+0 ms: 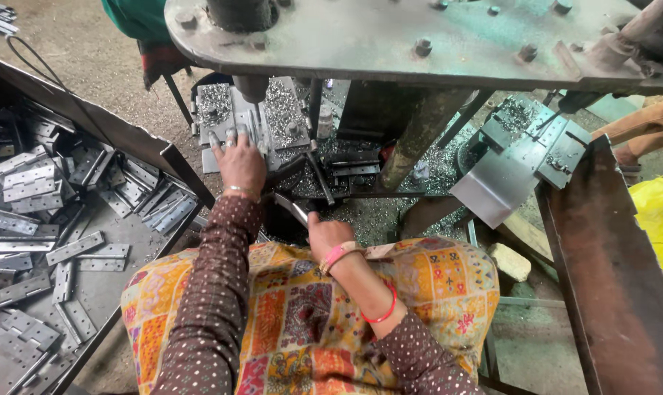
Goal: The person sits on the floor and repeatedly places small metal plates under a press, activates the machine with a lever, and removes the processed plates. The person handles the plates one at a time and places them into a nearby bin.
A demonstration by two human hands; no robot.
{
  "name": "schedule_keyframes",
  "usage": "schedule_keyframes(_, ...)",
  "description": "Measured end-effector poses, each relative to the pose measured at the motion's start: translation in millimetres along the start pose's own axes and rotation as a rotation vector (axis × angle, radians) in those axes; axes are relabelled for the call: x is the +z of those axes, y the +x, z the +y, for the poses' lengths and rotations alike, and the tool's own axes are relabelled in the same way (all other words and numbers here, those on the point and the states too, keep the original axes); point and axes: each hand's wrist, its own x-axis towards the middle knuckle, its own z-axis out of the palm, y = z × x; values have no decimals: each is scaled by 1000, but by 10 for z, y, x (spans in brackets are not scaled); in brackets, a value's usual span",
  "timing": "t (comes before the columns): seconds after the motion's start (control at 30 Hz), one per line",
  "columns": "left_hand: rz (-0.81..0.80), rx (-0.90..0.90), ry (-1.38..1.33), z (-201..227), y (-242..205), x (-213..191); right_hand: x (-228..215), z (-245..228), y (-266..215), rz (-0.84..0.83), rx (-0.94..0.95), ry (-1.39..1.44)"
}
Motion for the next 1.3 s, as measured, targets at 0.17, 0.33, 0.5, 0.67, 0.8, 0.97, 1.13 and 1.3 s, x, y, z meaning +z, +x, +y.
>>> schedule_keyframes(0.17, -100, -16, 25, -12, 101, -55, 138, 13, 165, -241, 25, -44)
schedule_keyframes(0.33, 217, 49, 28, -57, 5, 55, 37, 59, 147, -148, 4, -40)
schedule_keyframes(0.5, -110, -39, 71, 4, 198, 85, -90, -6, -13, -33, 138, 154)
schedule_keyframes(0.67, -3, -33, 13, 39, 113, -27, -155, -72, 17, -289, 39, -131)
schedule_keyframes(0.8, -23, -11, -3, 14, -17, -47, -219, -57, 1, -101, 44, -18)
schedule_keyframes(0.97, -26, -26, 12, 52, 21, 67, -150, -52, -35, -37, -13, -91)
schedule_keyframes(1.13, 41, -9, 11, 1, 37, 38, 6, -37, 0, -264, 94, 16)
schedule_keyframes(1.3, -35, 11, -6, -20, -37, -69, -47, -28, -19, -210, 54, 13)
